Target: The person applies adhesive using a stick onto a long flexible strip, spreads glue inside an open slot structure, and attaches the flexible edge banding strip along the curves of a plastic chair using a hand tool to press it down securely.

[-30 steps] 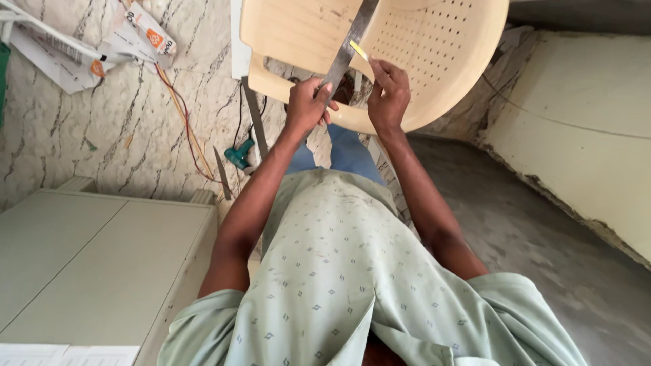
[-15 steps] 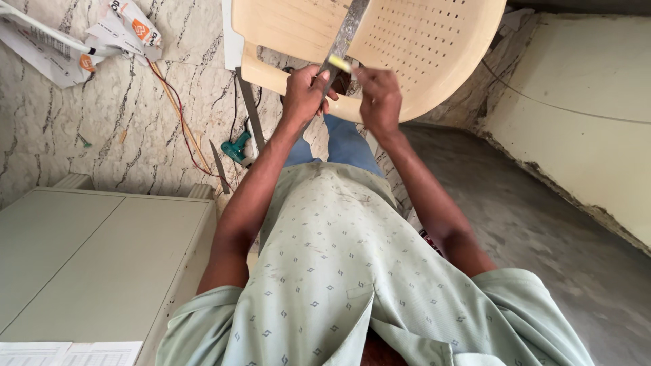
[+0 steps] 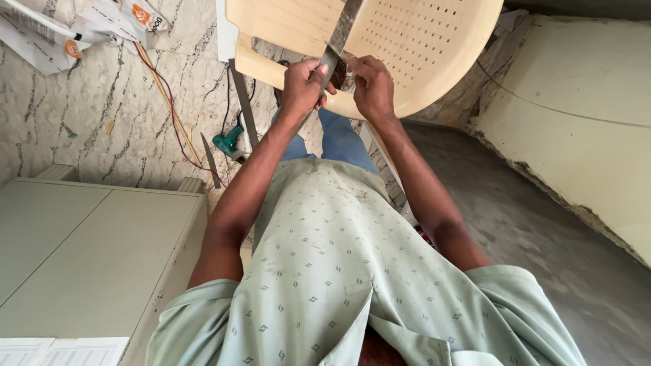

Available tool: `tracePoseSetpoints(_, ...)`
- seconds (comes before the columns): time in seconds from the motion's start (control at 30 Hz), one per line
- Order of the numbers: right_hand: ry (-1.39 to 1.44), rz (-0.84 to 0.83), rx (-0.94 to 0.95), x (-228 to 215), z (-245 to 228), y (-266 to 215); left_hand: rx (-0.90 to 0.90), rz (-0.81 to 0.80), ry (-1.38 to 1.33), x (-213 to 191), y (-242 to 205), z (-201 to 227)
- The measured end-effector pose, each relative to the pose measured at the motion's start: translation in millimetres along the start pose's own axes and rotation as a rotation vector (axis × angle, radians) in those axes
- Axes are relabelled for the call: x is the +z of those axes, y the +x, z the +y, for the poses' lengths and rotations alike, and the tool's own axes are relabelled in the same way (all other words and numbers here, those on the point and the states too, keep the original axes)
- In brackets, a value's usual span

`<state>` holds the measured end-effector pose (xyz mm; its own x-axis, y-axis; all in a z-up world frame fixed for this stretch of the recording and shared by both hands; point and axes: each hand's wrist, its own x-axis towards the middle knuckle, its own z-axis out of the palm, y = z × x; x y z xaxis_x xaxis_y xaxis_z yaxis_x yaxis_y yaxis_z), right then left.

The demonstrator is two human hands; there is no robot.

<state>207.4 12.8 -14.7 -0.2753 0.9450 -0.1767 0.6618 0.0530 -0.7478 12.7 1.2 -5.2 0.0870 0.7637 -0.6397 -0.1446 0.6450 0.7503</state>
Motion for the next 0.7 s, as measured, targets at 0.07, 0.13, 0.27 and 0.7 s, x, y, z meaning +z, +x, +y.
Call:
tracePoseSetpoints(0.07,0.003,0.028,-0.031,-1.5,6.8,4.7,-0.016,0.007,-0.003,1.4,0.4,4.5)
tracePoseSetpoints(0.13,0.001,0.096,-0.077,-2.2,16.5,19.4,0.0,0.015,0.017,4.4,2.8,8.5)
tracePoseSetpoints(0.27,-0.179,0.214,-0.029,1.3,29.1,58.3,0.056,-0.021,0.052,8.2,2.1,11.2)
tracePoseSetpoints(0.7,-0.11,0.329,-0.092,-10.0,48.1,78.0,0.035,-0.019,0.035,0.2,5.8,8.1)
